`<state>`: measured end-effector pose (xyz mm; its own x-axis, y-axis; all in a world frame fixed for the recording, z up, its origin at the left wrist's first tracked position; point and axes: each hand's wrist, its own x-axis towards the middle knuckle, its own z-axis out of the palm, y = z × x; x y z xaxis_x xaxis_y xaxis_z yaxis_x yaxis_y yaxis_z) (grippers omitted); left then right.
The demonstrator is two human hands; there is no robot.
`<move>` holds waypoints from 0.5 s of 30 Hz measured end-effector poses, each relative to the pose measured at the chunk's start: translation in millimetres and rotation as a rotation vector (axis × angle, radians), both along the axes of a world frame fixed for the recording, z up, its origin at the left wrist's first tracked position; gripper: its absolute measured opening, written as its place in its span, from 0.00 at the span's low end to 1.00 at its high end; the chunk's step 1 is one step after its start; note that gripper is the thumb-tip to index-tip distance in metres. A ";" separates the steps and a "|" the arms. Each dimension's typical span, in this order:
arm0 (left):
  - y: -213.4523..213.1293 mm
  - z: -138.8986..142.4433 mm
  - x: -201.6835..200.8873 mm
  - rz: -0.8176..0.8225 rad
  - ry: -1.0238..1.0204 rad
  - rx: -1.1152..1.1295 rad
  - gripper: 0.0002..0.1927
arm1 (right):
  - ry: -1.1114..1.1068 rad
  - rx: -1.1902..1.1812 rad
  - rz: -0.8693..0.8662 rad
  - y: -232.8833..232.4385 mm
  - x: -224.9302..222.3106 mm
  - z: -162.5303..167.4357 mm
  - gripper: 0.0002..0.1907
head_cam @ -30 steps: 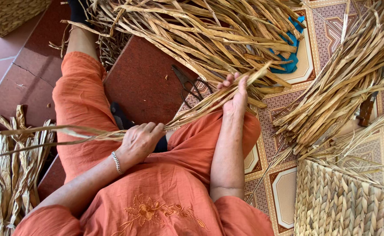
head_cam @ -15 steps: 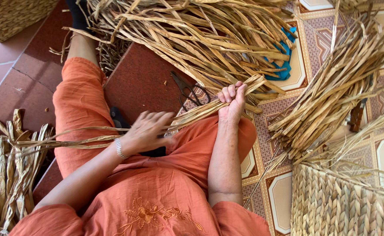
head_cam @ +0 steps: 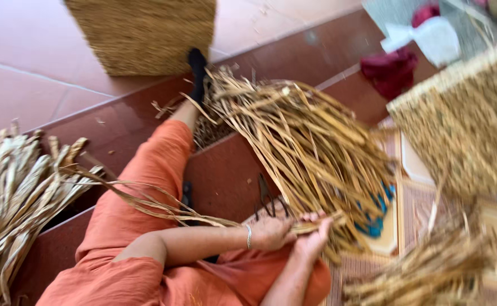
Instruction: The person sits on a tiled floor and uses scissors to trim and split dried plant strips. They repeatedly pick up strips, cut them to length, and separate them into smaller pieces, placing the trimmed pieces into a pile.
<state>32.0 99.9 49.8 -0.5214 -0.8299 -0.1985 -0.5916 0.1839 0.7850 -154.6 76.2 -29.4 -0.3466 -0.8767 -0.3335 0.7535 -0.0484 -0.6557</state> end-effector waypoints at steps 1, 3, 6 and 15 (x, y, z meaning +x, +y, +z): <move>-2.3 -5.0 2.9 -0.071 -0.051 0.091 0.28 | -0.057 -0.014 0.004 -2.2 -1.2 -0.6 0.21; -6.9 -16.9 11.0 -0.140 -0.055 0.134 0.25 | -0.221 -0.055 0.048 -6.1 -7.1 -3.6 0.21; -12.0 -32.7 18.0 -0.182 0.032 0.046 0.23 | -0.355 -0.204 0.126 -4.8 -11.1 -5.1 0.21; -28.1 -14.5 -4.6 -0.201 0.095 0.281 0.35 | -0.214 -0.258 0.275 -33.0 7.8 14.3 0.23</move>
<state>27.4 71.8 35.3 -0.6955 -0.6288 -0.3476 -0.4879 0.0582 0.8710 -146.8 43.2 -15.0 -0.0355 -0.9908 -0.1306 0.8787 0.0312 -0.4763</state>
